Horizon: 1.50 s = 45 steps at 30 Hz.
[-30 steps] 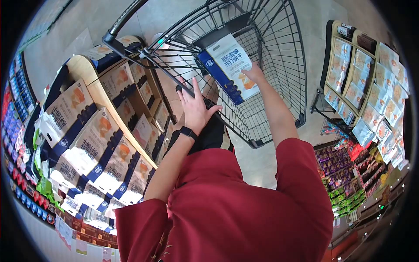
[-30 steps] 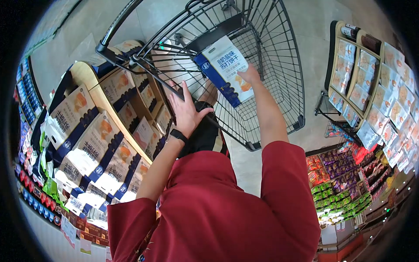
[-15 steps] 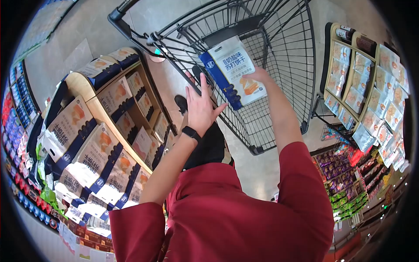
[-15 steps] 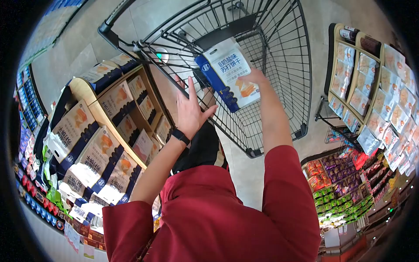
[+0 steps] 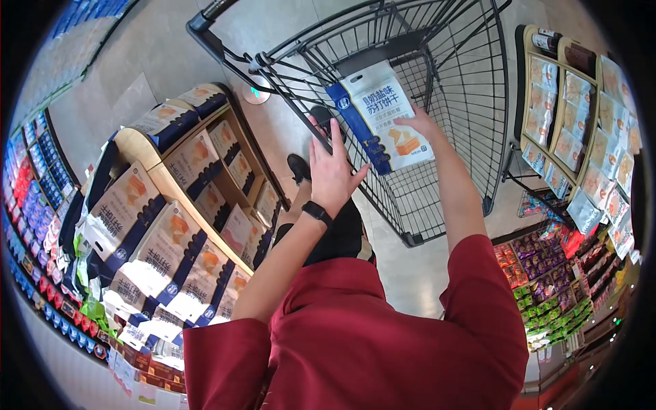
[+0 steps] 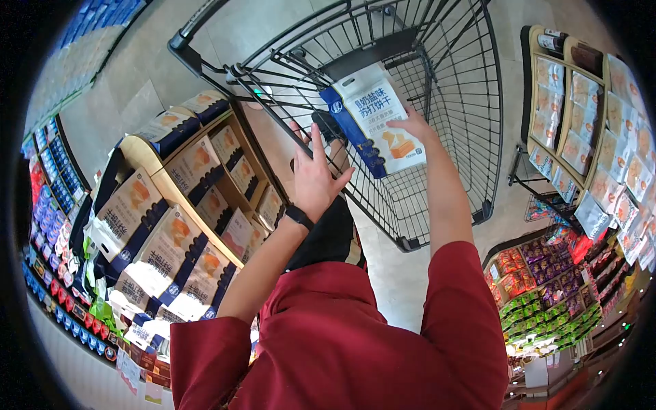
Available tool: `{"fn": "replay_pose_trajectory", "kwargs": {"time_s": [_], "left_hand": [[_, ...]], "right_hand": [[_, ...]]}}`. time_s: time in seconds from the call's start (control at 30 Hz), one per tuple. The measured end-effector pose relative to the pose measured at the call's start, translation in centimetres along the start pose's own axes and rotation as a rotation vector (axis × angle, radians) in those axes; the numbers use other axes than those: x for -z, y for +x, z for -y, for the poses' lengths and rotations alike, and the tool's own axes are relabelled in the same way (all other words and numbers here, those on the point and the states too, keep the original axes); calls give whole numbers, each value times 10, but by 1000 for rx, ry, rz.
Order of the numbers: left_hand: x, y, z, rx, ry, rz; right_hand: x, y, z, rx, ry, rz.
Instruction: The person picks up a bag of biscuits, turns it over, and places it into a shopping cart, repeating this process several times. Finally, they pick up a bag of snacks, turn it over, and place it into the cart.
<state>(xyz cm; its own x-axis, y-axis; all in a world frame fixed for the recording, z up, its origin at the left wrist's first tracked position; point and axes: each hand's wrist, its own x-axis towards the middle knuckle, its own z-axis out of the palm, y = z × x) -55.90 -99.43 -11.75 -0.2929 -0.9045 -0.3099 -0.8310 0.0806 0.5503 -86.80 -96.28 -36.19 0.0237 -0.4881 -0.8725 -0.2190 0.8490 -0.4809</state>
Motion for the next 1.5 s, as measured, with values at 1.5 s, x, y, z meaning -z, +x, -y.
{"fn": "replay_pose_trajectory", "kwargs": {"time_s": [1.5], "left_hand": [[258, -216, 157, 116, -1268, -855]], "right_hand": [[-336, -297, 434, 794, -422, 488]]}}
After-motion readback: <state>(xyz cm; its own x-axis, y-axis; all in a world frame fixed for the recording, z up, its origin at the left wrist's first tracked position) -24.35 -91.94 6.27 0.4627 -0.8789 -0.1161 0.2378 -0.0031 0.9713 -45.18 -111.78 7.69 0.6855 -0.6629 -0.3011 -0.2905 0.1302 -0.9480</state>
